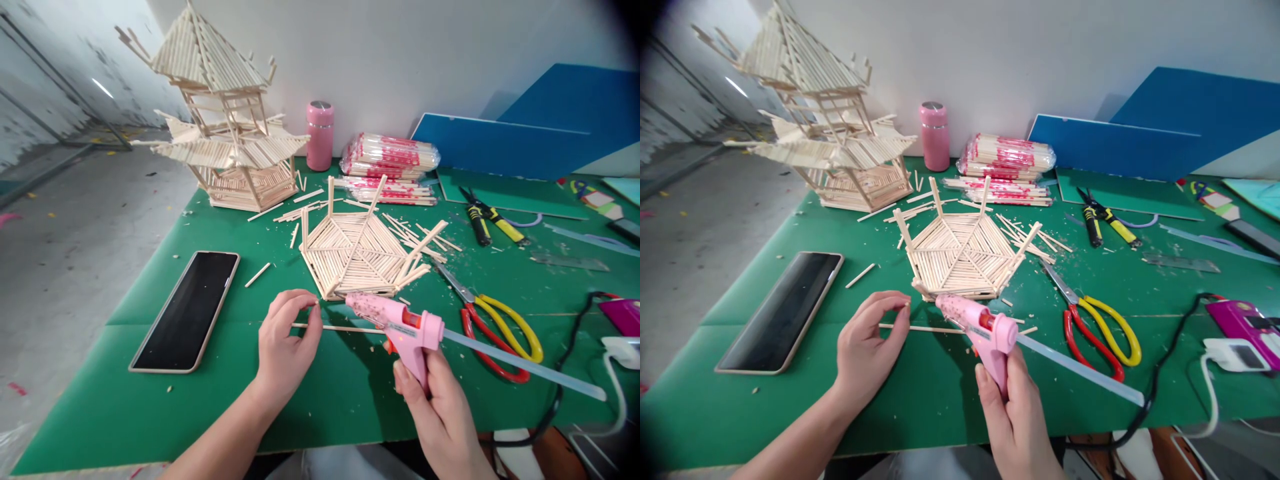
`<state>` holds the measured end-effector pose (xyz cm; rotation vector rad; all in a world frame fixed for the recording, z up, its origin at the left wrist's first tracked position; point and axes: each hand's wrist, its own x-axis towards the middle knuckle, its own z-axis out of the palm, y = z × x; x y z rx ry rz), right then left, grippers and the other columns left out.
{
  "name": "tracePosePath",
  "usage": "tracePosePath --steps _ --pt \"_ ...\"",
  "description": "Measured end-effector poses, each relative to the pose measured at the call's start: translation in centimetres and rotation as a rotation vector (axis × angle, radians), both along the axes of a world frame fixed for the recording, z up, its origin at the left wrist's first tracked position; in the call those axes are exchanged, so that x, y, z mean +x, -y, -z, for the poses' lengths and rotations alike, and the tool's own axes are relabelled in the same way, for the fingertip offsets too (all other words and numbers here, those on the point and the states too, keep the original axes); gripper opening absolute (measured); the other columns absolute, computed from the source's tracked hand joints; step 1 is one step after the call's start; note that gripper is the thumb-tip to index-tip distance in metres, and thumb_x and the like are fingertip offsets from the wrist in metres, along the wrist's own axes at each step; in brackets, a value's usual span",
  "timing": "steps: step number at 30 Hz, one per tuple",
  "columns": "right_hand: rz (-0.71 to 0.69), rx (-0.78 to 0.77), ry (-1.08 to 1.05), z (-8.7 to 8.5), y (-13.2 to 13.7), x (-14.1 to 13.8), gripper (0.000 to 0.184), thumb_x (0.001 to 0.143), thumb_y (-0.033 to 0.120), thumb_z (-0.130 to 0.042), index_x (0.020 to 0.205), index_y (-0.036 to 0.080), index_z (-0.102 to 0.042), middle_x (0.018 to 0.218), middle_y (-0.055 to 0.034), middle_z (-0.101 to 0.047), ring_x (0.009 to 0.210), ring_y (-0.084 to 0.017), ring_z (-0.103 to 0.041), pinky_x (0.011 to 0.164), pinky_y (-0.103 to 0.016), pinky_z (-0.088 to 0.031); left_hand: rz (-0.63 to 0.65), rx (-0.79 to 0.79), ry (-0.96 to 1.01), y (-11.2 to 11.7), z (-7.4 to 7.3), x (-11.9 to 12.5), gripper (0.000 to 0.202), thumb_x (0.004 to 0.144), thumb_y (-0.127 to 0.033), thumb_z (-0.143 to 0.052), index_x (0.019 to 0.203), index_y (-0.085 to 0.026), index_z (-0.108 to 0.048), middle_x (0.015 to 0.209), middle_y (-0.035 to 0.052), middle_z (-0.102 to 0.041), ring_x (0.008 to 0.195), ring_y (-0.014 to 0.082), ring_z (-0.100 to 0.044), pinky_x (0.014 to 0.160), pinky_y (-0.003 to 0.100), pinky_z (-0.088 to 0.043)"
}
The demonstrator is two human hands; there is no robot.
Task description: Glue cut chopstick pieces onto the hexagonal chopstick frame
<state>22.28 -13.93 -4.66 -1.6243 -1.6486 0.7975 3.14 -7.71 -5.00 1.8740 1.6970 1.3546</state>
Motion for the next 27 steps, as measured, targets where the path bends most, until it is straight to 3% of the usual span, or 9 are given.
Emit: tracePosePath --steps 4,11,19,25,27 --pt "0.006 -0.017 0.011 0.15 0.07 0.03 0.034 0.086 0.033 -0.040 0.116 0.018 -0.041 0.080 -0.0068 -0.061 0.071 -0.019 -0.059 0.054 -0.024 -0.048 0.035 -0.031 0.045 0.19 -0.11 -0.13 0.009 0.077 -0.011 -0.048 0.077 -0.019 -0.053 0.078 0.0026 -0.057 0.074 0.0144 -0.055 0.064 0.025 -0.045" --pt "0.030 -0.013 0.030 0.11 0.06 0.34 0.026 0.085 0.034 -0.041 0.105 0.019 -0.045 0.071 -0.0046 -0.057 0.075 -0.020 -0.059 0.052 -0.023 -0.046 0.045 -0.077 0.026 0.20 0.12 -0.19 0.007 0.080 -0.013 -0.046 0.079 -0.018 -0.050 0.073 0.0003 -0.053 0.066 0.0120 -0.051 0.059 0.022 -0.041" --pt "0.032 -0.008 0.005 0.05 -0.08 0.01 0.028 0.085 0.034 -0.041 0.108 0.018 -0.046 0.094 -0.0102 -0.061 0.078 -0.020 -0.059 0.053 -0.024 -0.047 0.076 -0.057 0.028 0.08 0.11 0.00 0.006 0.079 -0.013 -0.052 0.076 -0.018 -0.054 0.069 -0.0013 -0.055 0.064 0.0102 -0.052 0.057 0.020 -0.041" --pt "0.010 -0.001 -0.014 0.19 0.04 0.05 0.033 0.085 0.032 -0.042 0.116 0.018 -0.042 0.078 -0.0066 -0.060 0.072 -0.020 -0.059 0.053 -0.024 -0.047 0.089 -0.047 0.047 0.21 0.23 0.04 0.006 0.078 -0.012 -0.054 0.076 -0.017 -0.056 0.070 -0.0008 -0.056 0.063 0.0097 -0.052 0.056 0.019 -0.041" --pt "0.016 -0.012 -0.002 0.20 0.09 0.08 0.034 0.085 0.032 -0.042 0.116 0.018 -0.042 0.081 -0.0075 -0.060 0.072 -0.019 -0.059 0.052 -0.024 -0.047 0.088 -0.050 0.048 0.19 0.24 0.04 0.006 0.078 -0.012 -0.053 0.076 -0.016 -0.056 0.070 -0.0005 -0.056 0.063 0.0097 -0.053 0.057 0.019 -0.041"
